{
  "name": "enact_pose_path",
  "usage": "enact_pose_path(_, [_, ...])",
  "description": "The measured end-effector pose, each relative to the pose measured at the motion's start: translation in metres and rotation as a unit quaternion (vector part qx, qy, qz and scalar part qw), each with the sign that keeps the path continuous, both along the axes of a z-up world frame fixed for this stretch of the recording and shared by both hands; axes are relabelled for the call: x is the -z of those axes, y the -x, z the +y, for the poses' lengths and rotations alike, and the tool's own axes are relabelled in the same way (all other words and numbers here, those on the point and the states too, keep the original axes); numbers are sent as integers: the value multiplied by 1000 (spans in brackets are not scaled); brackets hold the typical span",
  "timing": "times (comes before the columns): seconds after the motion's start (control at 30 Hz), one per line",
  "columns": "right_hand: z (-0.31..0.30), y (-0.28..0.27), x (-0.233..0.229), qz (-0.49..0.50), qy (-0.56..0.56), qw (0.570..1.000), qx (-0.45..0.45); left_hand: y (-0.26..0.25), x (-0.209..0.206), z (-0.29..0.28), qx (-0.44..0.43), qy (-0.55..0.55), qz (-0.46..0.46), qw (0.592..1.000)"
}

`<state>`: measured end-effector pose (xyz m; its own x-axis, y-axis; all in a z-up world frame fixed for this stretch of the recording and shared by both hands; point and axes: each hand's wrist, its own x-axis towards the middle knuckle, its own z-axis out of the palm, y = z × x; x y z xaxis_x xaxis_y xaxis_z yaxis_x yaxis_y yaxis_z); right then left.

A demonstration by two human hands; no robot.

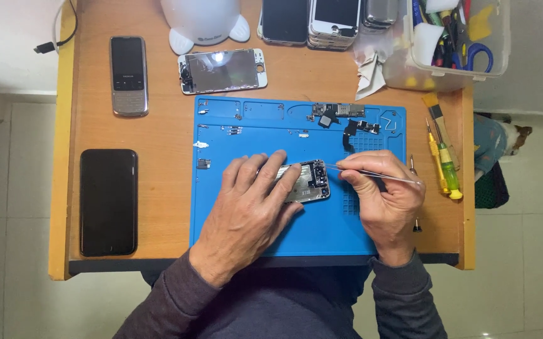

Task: The person uses tweezers to handle small components on a blue mat and then works on the internal parts of a disassembled smartphone. They use the tweezers to adjust or remove parts from the phone's chassis while holding the device with their other hand.

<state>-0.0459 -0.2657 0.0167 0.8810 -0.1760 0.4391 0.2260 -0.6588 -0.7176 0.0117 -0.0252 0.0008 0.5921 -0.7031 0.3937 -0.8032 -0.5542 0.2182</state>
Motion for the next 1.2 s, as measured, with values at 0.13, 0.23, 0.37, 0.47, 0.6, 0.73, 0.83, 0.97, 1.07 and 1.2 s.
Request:
enact_pose_path(0.13, [0,-1,1,13,-2,1000,-11,0,0,0,-1,-1,1,1000])
enact_pose_path(0.23, [2,-3,1,21,3,1000,-5,0,2,0,1,5,5,1000])
enact_pose_path(0.37, [0,-1,2,21,10,1000,-16,1,4,1,1,7,7,1000])
enact_pose_path(0.47, [1,-1,1,15,18,1000,-21,1,4,1,-1,8,8,1000])
enact_pose_path(0.6, [2,8,-4,-1,2,1000,4,1,2,2,17,37,18,999])
enact_pose_path(0.73, [-4,31,0,-18,31,999,21,1,-2,2,62,62,10,996])
enact_pose_path(0.83, [-5,48,7,0,16,999,50,1,-3,1,77,45,4,996])
enact_pose_path(0.97, [-8,53,14,9,3,998,60,0,-1,0,81,32,25,996])
enact_pose_path(1.07, [-10,49,13,11,6,999,39,0,-2,0,85,36,27,995])
enact_pose_path(1.2, [-12,47,14,8,-2,1000,30,0,0,0,75,21,30,996])
